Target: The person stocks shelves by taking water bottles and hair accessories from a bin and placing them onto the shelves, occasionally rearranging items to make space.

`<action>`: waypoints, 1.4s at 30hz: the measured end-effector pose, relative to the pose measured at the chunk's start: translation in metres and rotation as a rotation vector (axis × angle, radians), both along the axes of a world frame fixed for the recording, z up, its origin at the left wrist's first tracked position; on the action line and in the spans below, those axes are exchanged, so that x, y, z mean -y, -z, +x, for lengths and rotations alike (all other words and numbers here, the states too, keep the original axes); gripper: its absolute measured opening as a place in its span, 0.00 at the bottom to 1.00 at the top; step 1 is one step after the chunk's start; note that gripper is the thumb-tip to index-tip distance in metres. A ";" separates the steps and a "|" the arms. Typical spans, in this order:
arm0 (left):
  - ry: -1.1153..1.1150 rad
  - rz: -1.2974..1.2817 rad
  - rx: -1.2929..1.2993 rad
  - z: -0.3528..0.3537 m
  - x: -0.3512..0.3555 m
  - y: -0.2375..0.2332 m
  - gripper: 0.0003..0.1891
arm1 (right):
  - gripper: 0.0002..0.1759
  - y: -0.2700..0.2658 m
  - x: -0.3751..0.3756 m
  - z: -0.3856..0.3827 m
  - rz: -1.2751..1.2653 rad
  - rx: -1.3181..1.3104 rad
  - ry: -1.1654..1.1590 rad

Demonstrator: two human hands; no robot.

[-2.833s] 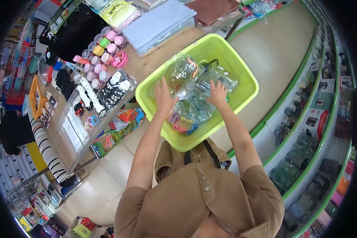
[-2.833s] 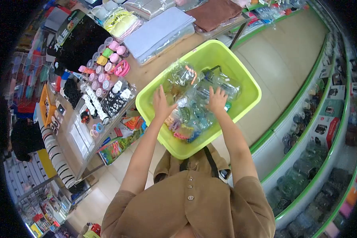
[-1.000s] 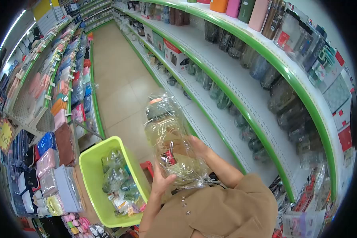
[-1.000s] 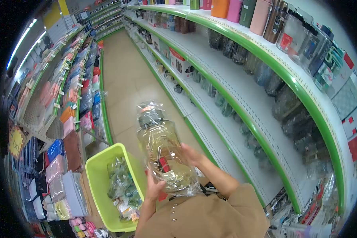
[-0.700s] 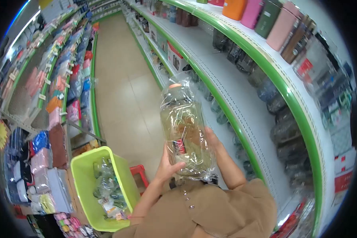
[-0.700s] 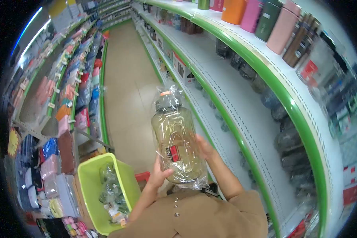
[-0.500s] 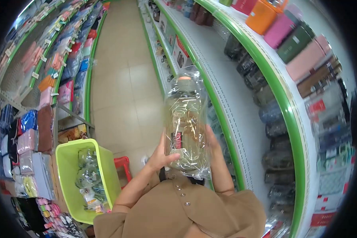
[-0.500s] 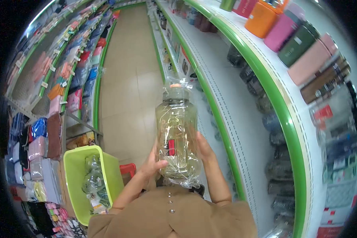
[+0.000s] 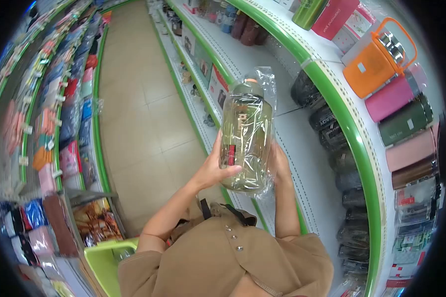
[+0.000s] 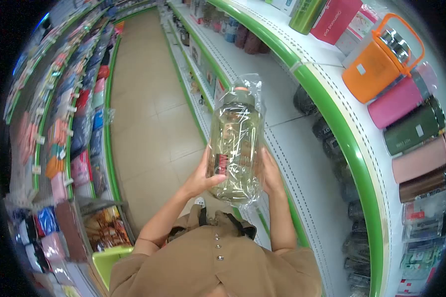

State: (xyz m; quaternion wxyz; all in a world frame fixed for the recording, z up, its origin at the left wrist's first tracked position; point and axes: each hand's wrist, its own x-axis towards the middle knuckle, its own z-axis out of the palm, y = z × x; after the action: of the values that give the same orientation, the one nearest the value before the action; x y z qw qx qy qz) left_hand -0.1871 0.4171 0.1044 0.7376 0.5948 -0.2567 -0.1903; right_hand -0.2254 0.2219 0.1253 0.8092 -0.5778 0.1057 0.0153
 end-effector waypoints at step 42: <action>0.460 -0.294 0.764 0.473 0.322 0.054 0.36 | 0.27 0.068 0.160 0.256 -0.972 -0.028 1.476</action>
State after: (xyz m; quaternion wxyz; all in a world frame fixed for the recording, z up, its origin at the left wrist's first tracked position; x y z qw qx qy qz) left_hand 0.2856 0.0950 0.0500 0.6053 0.4392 -0.6593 -0.0779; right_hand 0.0305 0.0620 0.0569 0.2763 -0.6420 0.4565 -0.5505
